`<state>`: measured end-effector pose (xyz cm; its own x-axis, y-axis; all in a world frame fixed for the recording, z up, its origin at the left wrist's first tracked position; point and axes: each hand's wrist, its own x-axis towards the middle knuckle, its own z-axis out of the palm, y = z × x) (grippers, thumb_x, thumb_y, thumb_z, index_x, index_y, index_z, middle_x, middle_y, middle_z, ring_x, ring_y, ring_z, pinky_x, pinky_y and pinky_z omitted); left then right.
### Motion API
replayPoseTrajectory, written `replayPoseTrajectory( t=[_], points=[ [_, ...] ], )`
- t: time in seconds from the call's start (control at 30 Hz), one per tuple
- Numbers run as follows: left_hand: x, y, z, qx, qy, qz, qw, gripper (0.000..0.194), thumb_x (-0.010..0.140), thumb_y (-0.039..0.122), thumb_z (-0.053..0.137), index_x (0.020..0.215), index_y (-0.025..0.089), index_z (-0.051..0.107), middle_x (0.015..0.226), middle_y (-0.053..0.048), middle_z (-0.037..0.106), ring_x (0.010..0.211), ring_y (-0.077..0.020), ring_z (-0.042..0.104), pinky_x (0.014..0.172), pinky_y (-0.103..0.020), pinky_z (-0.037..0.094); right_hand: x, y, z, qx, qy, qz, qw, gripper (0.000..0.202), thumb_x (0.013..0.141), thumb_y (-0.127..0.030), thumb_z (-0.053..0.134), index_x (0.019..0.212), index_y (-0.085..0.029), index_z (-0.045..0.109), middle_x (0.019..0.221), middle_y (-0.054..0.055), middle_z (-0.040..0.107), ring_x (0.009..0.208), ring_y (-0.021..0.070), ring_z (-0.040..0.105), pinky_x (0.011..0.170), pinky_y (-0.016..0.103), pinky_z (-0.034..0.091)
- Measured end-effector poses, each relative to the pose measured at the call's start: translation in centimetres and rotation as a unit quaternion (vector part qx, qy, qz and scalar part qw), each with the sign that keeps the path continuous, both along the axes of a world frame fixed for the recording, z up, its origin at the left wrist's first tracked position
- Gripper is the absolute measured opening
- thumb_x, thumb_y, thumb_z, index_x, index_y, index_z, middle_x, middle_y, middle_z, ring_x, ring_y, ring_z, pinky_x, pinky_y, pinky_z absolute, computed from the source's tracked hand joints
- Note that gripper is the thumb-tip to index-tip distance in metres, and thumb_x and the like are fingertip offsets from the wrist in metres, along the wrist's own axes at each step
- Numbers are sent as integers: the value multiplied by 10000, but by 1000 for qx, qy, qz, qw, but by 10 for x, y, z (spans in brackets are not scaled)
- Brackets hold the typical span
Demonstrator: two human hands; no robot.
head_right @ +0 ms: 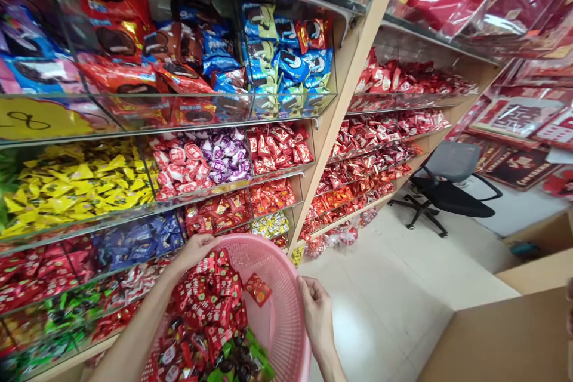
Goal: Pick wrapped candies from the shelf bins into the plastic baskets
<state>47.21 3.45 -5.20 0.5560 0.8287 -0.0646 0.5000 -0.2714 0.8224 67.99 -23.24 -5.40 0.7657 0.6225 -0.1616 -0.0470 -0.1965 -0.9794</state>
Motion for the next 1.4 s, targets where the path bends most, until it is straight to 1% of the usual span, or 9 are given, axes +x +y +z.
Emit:
replayPoseTrajectory(
  t=[0.2,0.43,0.6,0.7,0.8,0.93,1.13,1.27,1.4],
  points=[
    [13,1,0,1,0,-39,999,430,680,591,539,559,180,576,480,53,449,506,-123,410,515,-233,262,-12,-16,7,1,18,-54,998,436,686,-546,647,790,-123,671,652,46,632,623,177,544,565,249,434],
    [23,-2,9,-7,2,-50,999,440,716,589,508,539,186,520,494,56,419,511,-119,387,517,-235,254,-5,-18,4,15,47,-61,997,419,675,-528,666,804,-129,671,717,59,666,686,193,577,618,254,462],
    [37,1,11,10,6,-23,1000,456,739,598,496,545,186,495,515,54,414,520,-117,385,526,-236,263,30,0,2,33,42,-17,998,406,685,-517,663,803,-128,675,708,54,667,671,190,576,610,255,460],
    [54,2,8,17,-17,11,1000,433,732,591,520,584,185,526,563,34,496,559,-133,455,556,-237,320,61,11,3,47,34,16,998,396,700,-511,657,794,-127,669,702,51,661,664,185,567,607,253,452],
    [73,0,5,-2,-58,61,996,402,690,588,576,727,187,583,666,6,597,617,-158,538,587,-244,377,91,18,3,58,38,45,997,408,708,-510,653,839,-124,668,722,54,662,664,183,564,605,254,448],
    [93,-4,0,2,-65,97,993,425,655,594,602,784,190,625,689,-1,627,654,-174,566,608,-254,396,124,25,-3,60,30,70,995,402,713,-518,643,806,-128,671,729,59,660,683,193,569,622,263,451],
    [97,-17,-13,2,-22,125,992,455,685,624,551,570,183,559,530,31,525,557,-149,502,554,-246,351,158,43,-13,48,10,138,989,398,752,-528,595,774,-135,653,731,67,654,724,212,573,644,278,449],
    [95,-26,-19,7,-31,160,987,435,685,618,559,644,185,583,597,20,572,594,-156,526,584,-248,374,169,52,-14,49,14,165,985,408,739,-534,603,784,-132,657,751,81,663,747,222,579,663,288,455],
    [95,-31,-15,22,-13,194,981,409,674,605,580,755,206,617,670,14,624,637,-165,562,610,-249,394,173,51,-12,39,15,171,984,409,747,-532,595,799,-132,665,780,84,670,741,216,578,649,282,454]
  ],
)
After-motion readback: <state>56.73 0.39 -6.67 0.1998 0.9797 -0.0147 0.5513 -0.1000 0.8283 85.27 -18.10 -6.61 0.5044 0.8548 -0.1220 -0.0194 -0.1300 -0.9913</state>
